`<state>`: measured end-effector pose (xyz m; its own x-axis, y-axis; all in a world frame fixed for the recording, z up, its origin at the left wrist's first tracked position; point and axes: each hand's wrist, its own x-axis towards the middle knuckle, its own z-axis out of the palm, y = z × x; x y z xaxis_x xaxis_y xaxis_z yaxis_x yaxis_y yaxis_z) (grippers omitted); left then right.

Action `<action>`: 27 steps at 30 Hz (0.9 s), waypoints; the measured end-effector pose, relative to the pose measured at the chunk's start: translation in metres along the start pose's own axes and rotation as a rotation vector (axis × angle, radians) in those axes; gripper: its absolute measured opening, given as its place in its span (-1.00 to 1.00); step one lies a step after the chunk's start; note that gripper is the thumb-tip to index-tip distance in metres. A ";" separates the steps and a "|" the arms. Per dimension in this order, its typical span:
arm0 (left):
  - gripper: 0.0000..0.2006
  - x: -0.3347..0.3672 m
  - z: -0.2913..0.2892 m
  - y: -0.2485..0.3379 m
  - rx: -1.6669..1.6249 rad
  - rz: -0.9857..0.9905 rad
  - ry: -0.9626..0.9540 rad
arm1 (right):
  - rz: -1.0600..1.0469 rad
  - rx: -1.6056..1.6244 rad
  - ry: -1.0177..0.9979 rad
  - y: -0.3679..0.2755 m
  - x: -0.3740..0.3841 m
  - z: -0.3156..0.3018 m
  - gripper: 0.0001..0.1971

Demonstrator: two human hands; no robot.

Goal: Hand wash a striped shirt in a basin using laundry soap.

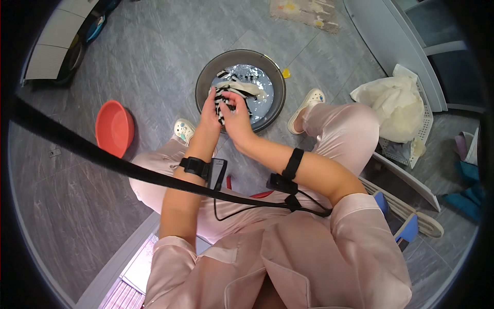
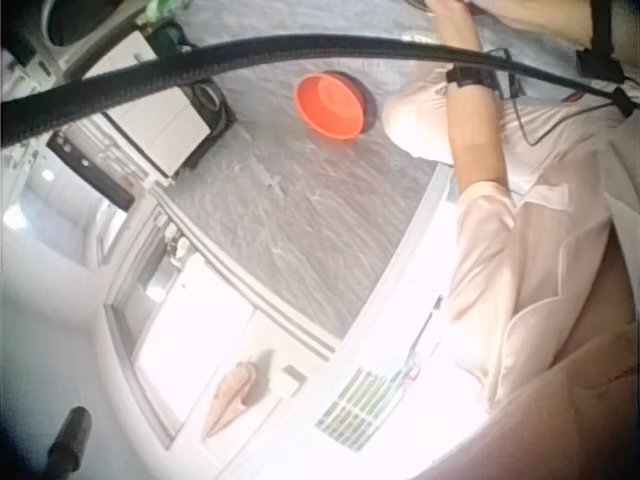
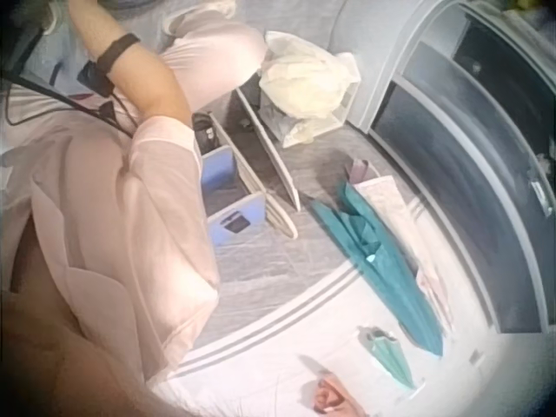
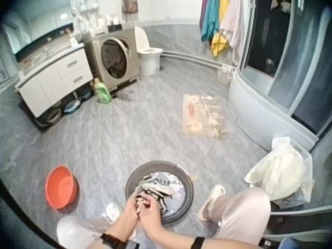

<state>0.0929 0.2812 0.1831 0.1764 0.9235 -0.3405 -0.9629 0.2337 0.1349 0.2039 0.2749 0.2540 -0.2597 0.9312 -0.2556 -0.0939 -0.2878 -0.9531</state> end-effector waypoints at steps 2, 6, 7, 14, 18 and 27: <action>-0.62 -0.012 0.017 0.000 0.382 0.091 0.428 | -0.073 -0.130 -0.003 -0.018 -0.009 -0.001 -0.71; -0.64 -0.009 0.056 -0.004 0.214 0.011 0.285 | -0.584 -0.454 0.021 -0.037 0.009 -0.012 -0.71; -0.66 -0.006 0.066 -0.004 0.181 0.033 0.277 | -0.570 -0.475 -0.042 -0.042 0.017 -0.017 -0.72; -0.69 0.022 0.090 -0.014 0.005 0.124 0.565 | -0.213 -0.622 0.037 -0.042 0.068 -0.013 -0.72; -0.60 0.025 0.069 0.003 0.080 -0.118 0.430 | -0.133 -0.384 0.109 -0.036 0.041 0.012 -0.77; -0.73 0.029 0.078 -0.029 0.101 0.123 0.577 | -0.251 -0.552 0.267 -0.033 0.107 -0.008 -0.76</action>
<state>0.1417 0.3244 0.2418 -0.1019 0.6379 -0.7634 -0.9399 0.1896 0.2840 0.1866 0.3857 0.2566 -0.0406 0.9990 0.0211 0.4047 0.0358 -0.9138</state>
